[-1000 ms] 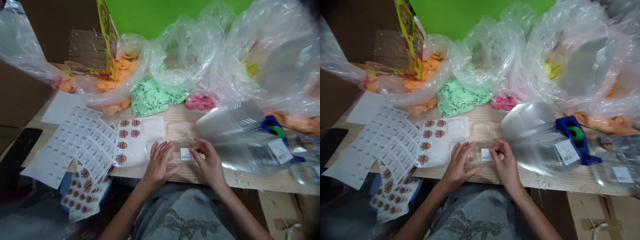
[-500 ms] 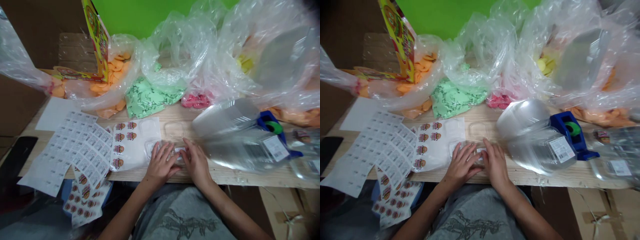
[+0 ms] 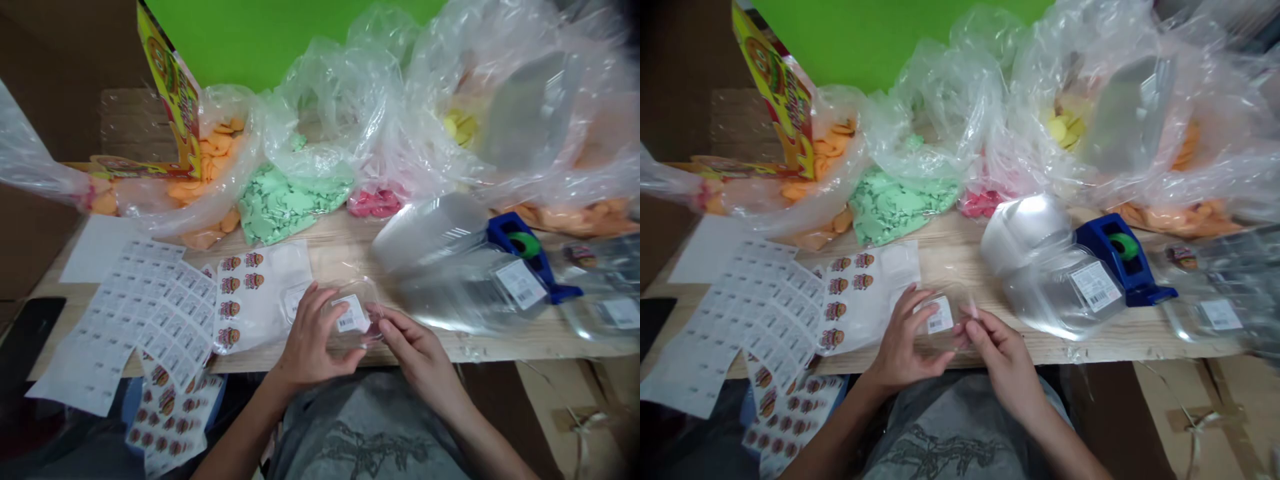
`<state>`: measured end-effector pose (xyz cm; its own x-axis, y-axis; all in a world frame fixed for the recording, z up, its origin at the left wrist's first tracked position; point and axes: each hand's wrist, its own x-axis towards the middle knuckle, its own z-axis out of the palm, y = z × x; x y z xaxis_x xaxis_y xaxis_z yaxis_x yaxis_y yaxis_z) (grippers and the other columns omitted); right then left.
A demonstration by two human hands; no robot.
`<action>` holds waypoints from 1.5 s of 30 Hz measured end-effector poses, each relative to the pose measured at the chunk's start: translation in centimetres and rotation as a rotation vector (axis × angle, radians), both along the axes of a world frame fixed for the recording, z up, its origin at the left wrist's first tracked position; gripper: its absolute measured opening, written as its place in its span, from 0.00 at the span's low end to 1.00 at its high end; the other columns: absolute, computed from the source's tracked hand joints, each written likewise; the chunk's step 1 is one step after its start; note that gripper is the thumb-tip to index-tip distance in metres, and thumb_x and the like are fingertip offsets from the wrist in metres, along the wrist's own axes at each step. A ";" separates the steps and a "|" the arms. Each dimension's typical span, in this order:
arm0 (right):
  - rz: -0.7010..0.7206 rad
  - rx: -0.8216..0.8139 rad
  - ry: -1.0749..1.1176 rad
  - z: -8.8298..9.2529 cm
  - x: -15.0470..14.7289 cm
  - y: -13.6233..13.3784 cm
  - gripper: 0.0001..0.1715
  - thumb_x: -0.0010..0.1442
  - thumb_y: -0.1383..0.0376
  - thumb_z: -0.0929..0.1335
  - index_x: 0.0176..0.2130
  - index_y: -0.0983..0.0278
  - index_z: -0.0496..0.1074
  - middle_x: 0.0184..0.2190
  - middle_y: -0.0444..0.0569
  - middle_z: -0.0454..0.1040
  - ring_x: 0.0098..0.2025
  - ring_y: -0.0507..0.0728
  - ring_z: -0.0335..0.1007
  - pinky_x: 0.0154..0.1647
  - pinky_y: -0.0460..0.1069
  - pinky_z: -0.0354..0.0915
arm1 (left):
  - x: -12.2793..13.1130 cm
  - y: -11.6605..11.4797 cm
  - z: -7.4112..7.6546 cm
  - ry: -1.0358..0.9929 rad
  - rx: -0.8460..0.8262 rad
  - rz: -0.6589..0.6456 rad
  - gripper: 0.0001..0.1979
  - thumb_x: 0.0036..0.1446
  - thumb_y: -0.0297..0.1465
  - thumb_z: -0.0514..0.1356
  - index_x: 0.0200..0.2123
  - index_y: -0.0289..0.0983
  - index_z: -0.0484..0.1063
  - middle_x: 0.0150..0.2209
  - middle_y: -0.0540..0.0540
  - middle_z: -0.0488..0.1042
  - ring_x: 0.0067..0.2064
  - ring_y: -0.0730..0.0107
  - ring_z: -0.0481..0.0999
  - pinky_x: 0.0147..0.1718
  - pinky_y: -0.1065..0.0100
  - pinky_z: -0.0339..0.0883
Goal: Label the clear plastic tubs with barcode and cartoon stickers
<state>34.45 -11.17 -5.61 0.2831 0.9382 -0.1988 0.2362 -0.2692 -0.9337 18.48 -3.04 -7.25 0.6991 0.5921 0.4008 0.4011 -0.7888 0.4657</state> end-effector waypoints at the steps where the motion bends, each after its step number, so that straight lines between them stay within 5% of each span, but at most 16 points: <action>1: -0.005 0.024 0.077 1.2 -0.1 -0.2 0.16 0.64 0.59 0.60 0.47 0.60 0.71 0.37 0.48 0.78 0.37 0.54 0.75 0.40 0.50 0.71 | 0.0 -0.2 0.7 -0.042 0.047 0.014 0.32 0.46 0.34 0.63 0.52 0.35 0.52 0.51 0.35 0.59 0.55 0.54 0.61 0.57 0.46 0.54; 4: -0.014 0.102 0.246 3.7 -0.4 -0.5 0.14 0.65 0.62 0.60 0.48 0.54 0.70 0.40 0.43 0.77 0.42 0.51 0.73 0.44 0.46 0.70 | -0.2 -0.7 2.4 -0.122 0.234 0.098 0.38 0.45 0.37 0.66 0.56 0.39 0.50 0.54 0.38 0.54 0.56 0.54 0.58 0.58 0.46 0.52; 7: 0.073 0.127 0.192 3.3 -1.0 0.4 0.17 0.65 0.65 0.59 0.52 0.54 0.65 0.45 0.45 0.74 0.46 0.51 0.71 0.44 0.46 0.69 | -1.3 -0.9 2.7 -0.089 0.340 0.186 0.41 0.44 0.37 0.68 0.58 0.41 0.51 0.57 0.40 0.52 0.57 0.53 0.56 0.58 0.50 0.56; 10: 0.152 0.119 -0.014 0.2 -2.1 2.5 0.22 0.65 0.67 0.57 0.58 0.60 0.55 0.45 0.51 0.71 0.44 0.54 0.70 0.44 0.50 0.69 | -3.4 -0.6 1.5 0.112 0.094 0.178 0.36 0.48 0.32 0.65 0.58 0.44 0.53 0.57 0.40 0.55 0.59 0.53 0.56 0.56 0.50 0.58; 14: 0.209 0.086 -0.149 -3.7 -3.9 5.2 0.18 0.63 0.68 0.57 0.51 0.64 0.64 0.42 0.55 0.68 0.44 0.57 0.67 0.46 0.54 0.66 | -5.5 -0.6 -1.0 0.179 -0.321 0.278 0.25 0.55 0.32 0.61 0.56 0.43 0.59 0.64 0.39 0.46 0.64 0.48 0.47 0.57 0.44 0.53; 16: 0.230 0.077 -0.174 -4.1 -4.7 6.0 0.14 0.63 0.66 0.58 0.46 0.64 0.67 0.41 0.54 0.68 0.44 0.58 0.67 0.46 0.55 0.65 | -5.6 -0.7 -2.0 0.014 -0.507 0.454 0.23 0.58 0.32 0.57 0.56 0.41 0.58 0.65 0.38 0.42 0.65 0.49 0.43 0.58 0.43 0.47; 18: 0.235 0.065 -0.193 -3.9 -5.4 6.4 0.11 0.62 0.65 0.61 0.43 0.65 0.68 0.39 0.53 0.69 0.44 0.59 0.67 0.45 0.56 0.65 | -5.2 -0.5 -2.7 -0.137 -0.649 0.588 0.24 0.59 0.33 0.56 0.58 0.38 0.55 0.64 0.35 0.48 0.65 0.51 0.48 0.59 0.44 0.47; 24: 0.156 0.090 -0.132 -3.1 -6.4 7.6 0.12 0.61 0.62 0.63 0.43 0.66 0.66 0.41 0.53 0.70 0.45 0.58 0.66 0.47 0.55 0.63 | -4.7 1.8 -2.3 -0.378 -0.736 0.761 0.19 0.64 0.37 0.48 0.56 0.39 0.55 0.52 0.37 0.67 0.54 0.60 0.69 0.49 0.55 0.67; 27: 0.105 0.125 -0.047 -1.7 -6.0 7.1 0.11 0.62 0.62 0.61 0.44 0.65 0.62 0.36 0.49 0.73 0.37 0.53 0.71 0.38 0.48 0.67 | -4.2 2.1 -0.6 -0.476 -0.770 0.746 0.21 0.64 0.36 0.47 0.59 0.42 0.51 0.52 0.39 0.68 0.53 0.65 0.71 0.45 0.65 0.71; 31: 0.081 0.234 0.010 3.2 -3.5 3.5 0.14 0.63 0.64 0.60 0.49 0.61 0.57 0.30 0.43 0.73 0.32 0.49 0.72 0.33 0.42 0.68 | -1.1 0.5 3.7 -0.487 -0.729 0.597 0.26 0.62 0.36 0.51 0.61 0.48 0.48 0.49 0.44 0.70 0.41 0.69 0.76 0.36 0.70 0.74; 33: 0.041 0.335 -0.060 6.3 -0.7 1.3 0.22 0.62 0.65 0.61 0.56 0.56 0.56 0.33 0.43 0.74 0.32 0.50 0.72 0.33 0.42 0.68 | 1.9 -0.4 6.5 -0.471 -0.659 0.449 0.27 0.63 0.35 0.49 0.63 0.49 0.43 0.48 0.45 0.70 0.36 0.70 0.77 0.31 0.71 0.75; 36: -0.231 0.303 -0.177 9.4 5.6 -0.2 0.17 0.62 0.63 0.62 0.51 0.52 0.66 0.34 0.42 0.75 0.32 0.50 0.72 0.31 0.41 0.68 | 7.3 -0.8 9.4 -0.397 -0.556 0.211 0.29 0.61 0.40 0.50 0.63 0.48 0.43 0.43 0.45 0.72 0.32 0.69 0.76 0.23 0.72 0.72; 41: -0.161 0.204 -0.205 7.6 14.5 2.7 0.15 0.56 0.57 0.66 0.40 0.61 0.75 0.42 0.52 0.75 0.44 0.61 0.71 0.46 0.56 0.67 | 13.2 -0.1 8.9 0.033 -0.207 0.069 0.30 0.60 0.38 0.51 0.63 0.37 0.49 0.24 0.47 0.73 0.22 0.63 0.72 0.19 0.66 0.67; 45: -0.052 0.185 -0.125 4.9 13.9 3.6 0.19 0.62 0.57 0.60 0.46 0.62 0.72 0.44 0.53 0.75 0.48 0.59 0.71 0.50 0.57 0.66 | 12.9 0.6 7.4 0.119 -0.061 0.177 0.23 0.59 0.39 0.52 0.57 0.39 0.61 0.31 0.41 0.73 0.32 0.54 0.76 0.28 0.57 0.71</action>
<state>48.39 -7.58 -0.67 0.3436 0.9390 0.0150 0.3433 -0.1107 -0.9327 31.38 -2.42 0.11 0.6221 0.7306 0.2814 0.5862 -0.6729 0.4513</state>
